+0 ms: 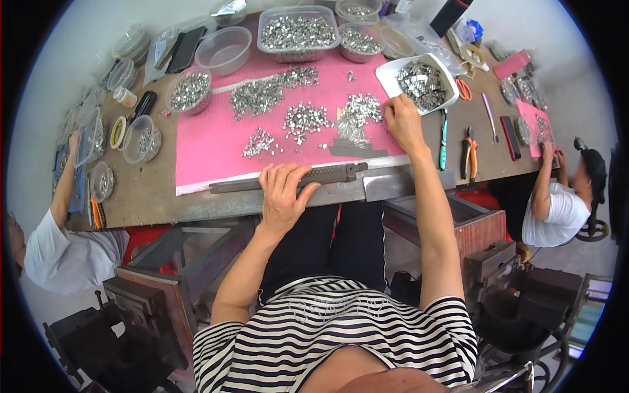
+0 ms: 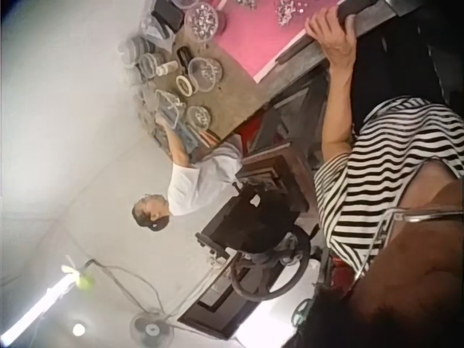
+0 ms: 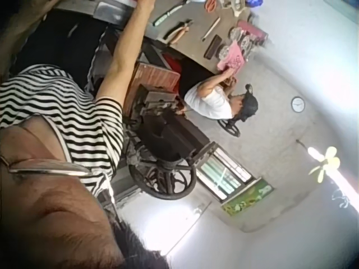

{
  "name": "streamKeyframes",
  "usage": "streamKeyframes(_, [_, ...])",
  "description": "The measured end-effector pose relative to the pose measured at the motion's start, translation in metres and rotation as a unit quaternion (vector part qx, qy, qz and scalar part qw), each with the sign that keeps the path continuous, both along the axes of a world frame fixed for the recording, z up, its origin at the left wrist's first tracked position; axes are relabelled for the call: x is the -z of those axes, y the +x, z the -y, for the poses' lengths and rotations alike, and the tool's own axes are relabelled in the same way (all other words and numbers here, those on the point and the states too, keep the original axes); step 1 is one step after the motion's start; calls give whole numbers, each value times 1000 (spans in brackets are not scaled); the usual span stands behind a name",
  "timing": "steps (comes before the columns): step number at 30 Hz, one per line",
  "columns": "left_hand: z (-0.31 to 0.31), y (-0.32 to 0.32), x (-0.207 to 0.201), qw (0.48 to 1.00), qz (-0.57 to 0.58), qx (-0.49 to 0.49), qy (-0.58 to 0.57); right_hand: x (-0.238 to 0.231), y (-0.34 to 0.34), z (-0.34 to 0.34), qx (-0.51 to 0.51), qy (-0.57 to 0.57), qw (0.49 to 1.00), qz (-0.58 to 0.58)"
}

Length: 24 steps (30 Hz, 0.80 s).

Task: The person loads small metal pieces into a slotted metal fixture on the workbench, inserts the fixture into a manual press machine, rotates the wheel to press the pieces, and removes the fixture to continue placing more pieces into it.

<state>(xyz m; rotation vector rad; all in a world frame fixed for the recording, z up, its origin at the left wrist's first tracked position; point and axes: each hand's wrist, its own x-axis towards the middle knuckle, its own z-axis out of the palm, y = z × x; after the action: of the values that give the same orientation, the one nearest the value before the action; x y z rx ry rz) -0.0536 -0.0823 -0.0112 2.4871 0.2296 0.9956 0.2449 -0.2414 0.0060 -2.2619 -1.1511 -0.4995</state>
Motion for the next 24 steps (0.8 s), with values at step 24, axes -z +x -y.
streamKeyframes(24, [-3,1,2,1000,13,-5,-4,-19,-133,9,-261,-28,965,18])
